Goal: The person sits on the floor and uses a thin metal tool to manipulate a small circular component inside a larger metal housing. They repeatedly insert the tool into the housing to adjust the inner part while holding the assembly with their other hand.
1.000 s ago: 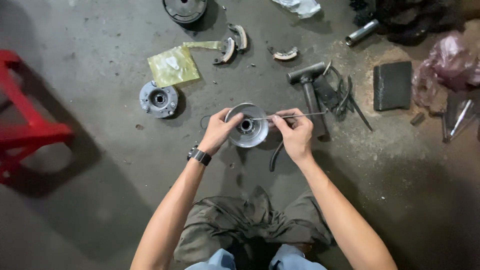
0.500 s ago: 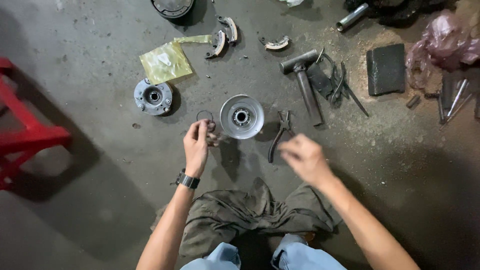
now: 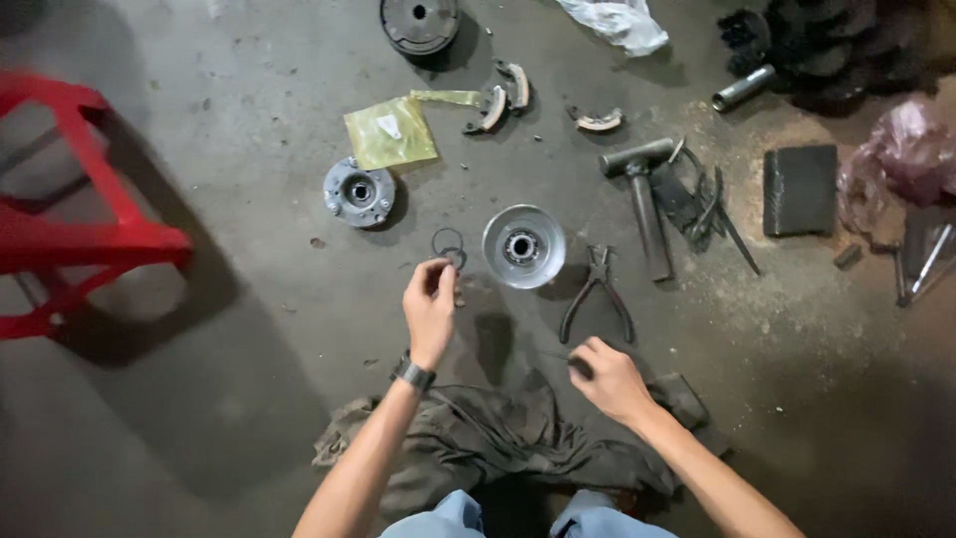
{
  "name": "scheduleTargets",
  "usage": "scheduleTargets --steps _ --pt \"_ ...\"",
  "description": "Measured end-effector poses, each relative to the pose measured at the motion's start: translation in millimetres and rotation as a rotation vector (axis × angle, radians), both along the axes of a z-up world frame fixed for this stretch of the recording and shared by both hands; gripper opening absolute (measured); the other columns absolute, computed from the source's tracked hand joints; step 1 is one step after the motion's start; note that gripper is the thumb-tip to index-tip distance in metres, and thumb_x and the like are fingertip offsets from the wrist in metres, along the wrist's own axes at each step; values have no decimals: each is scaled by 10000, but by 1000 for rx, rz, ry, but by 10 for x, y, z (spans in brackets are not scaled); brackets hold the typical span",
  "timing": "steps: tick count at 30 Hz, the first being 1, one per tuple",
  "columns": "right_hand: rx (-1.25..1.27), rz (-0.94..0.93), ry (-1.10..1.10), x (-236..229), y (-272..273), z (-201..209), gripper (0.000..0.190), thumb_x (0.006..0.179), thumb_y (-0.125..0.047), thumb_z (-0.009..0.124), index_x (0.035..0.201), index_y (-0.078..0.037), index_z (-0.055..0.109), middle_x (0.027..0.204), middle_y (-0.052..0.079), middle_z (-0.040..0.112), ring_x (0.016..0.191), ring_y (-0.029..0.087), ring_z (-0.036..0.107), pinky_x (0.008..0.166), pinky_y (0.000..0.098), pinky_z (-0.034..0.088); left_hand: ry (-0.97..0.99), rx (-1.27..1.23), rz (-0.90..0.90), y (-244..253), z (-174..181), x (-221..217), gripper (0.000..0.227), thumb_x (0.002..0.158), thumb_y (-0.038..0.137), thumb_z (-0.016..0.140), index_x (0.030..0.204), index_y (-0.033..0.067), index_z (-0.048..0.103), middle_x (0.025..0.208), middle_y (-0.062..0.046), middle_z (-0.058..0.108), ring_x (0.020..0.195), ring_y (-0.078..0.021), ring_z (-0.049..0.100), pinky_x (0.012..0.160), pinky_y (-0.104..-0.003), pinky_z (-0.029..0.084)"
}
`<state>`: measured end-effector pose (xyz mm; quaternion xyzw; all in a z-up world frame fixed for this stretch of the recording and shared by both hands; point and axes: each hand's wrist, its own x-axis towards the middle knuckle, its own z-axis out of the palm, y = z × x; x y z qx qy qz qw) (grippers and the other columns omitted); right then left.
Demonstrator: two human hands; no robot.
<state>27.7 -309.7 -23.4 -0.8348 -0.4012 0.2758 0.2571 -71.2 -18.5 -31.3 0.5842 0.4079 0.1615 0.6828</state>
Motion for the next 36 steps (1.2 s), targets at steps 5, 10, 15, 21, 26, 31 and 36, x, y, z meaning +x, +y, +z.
scheduleTargets --steps 5,10,15,21,26,31,36 --pt "24 -393 409 128 264 556 168 838 -12 759 1004 9 743 837 68 712 668 117 600 590 296 497 -106 564 -246 -348 899 -83 178 904 -7 681 1071 53 670 951 -100 671 798 -211 669 710 -308 553" --pt "225 -412 523 277 591 756 181 849 8 758 1028 19 736 902 43 790 818 79 713 720 232 572 -251 407 -655 -548 813 -57 221 929 54 742 1140 22 681 1083 -144 696 895 -305 696 753 -357 558" --pt "218 -313 516 314 740 794 171 853 3 764 1016 33 721 885 56 790 821 87 722 724 242 588 -166 285 -588 -489 699 -68 161 901 77 765 1054 44 729 945 -102 721 793 -229 707 703 -323 565" --pt "178 -524 285 590 990 640 213 929 -127 744 1070 31 725 878 61 760 784 93 709 680 239 567 15 125 -478 -293 558 -158 156 896 87 757 1023 19 698 874 -49 720 745 -109 671 673 -267 565" --pt "105 -637 381 767 1165 125 383 943 -301 739 1140 22 683 788 43 734 703 78 668 579 226 502 63 174 -349 -91 492 -233 124 919 77 724 1020 11 697 893 -35 740 798 -85 670 669 -264 559" --pt "217 -720 618 676 1218 -207 236 930 -173 690 926 62 672 704 2 583 542 56 505 446 265 412 9 40 -281 -2 345 -331 175 981 67 657 1129 16 734 948 -32 702 832 -116 715 727 -270 629" --pt "196 -678 687 521 988 75 189 927 -165 686 921 23 665 682 -16 601 516 43 492 415 256 359 2 -41 -155 93 165 -392 166 978 60 649 1112 -15 715 955 -56 747 851 -126 733 736 -280 621"
